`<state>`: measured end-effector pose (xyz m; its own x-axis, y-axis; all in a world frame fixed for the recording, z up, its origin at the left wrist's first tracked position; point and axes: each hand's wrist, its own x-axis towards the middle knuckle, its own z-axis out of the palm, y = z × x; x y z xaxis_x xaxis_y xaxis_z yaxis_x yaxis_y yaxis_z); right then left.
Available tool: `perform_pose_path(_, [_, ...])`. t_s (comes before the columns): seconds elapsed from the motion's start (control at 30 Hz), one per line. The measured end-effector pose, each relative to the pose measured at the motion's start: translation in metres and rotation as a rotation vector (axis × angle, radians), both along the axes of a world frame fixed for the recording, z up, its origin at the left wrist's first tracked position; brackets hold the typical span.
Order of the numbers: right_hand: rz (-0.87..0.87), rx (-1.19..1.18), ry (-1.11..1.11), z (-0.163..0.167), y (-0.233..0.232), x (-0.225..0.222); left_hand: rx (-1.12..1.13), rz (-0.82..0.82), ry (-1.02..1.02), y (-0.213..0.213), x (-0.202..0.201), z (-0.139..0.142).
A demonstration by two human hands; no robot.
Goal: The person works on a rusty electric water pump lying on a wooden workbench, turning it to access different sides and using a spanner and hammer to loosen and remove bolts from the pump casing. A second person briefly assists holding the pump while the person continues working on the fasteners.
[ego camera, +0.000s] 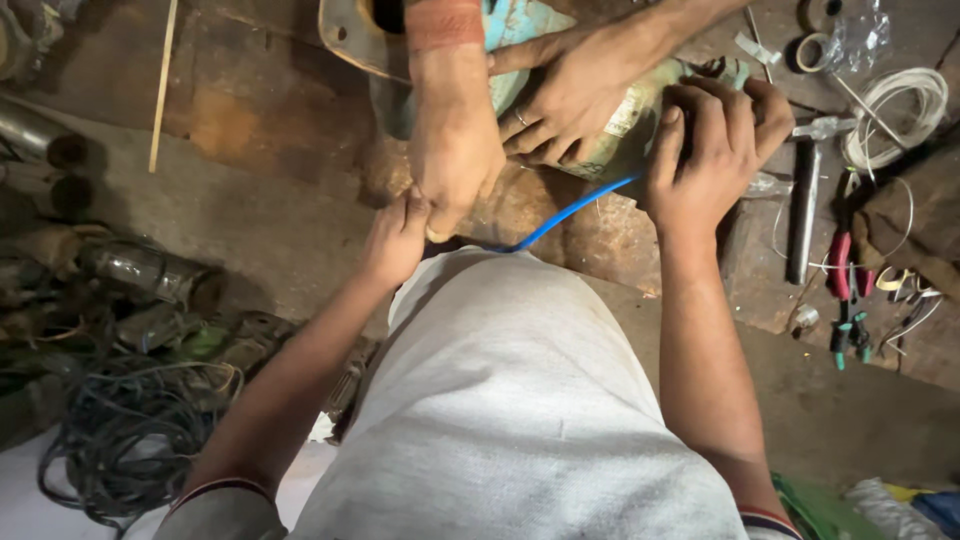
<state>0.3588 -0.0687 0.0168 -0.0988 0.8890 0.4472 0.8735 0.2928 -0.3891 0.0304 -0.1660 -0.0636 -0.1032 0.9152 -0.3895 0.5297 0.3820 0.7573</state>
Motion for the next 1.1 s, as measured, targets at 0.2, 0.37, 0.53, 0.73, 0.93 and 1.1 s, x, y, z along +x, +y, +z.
perform_pose_path(0.2, [-0.012,0.01,0.039,-0.003,-0.001,0.004,-0.066,0.025,0.071,0.001,0.003,-0.011])
perform_pose_path(0.37, [-0.015,0.018,0.047,-0.002,-0.001,0.003,-0.003,-0.006,0.016,0.0,-0.003,-0.013])
perform_pose_path(0.53, [-0.006,0.036,0.056,-0.001,-0.001,0.001,-0.281,0.077,-0.25,-0.005,-0.016,-0.038])
perform_pose_path(0.73, [-0.018,0.018,0.064,0.0,-0.002,0.001,0.399,-0.317,0.256,-0.015,-0.03,-0.072])
perform_pose_path(0.93, [-0.017,-0.006,0.093,0.002,-0.001,0.003,-0.106,-0.055,0.065,-0.018,-0.029,-0.049])
perform_pose_path(1.1, [-0.016,-0.013,0.099,0.002,0.0,0.005,0.022,-0.021,0.11,-0.013,-0.021,-0.027])
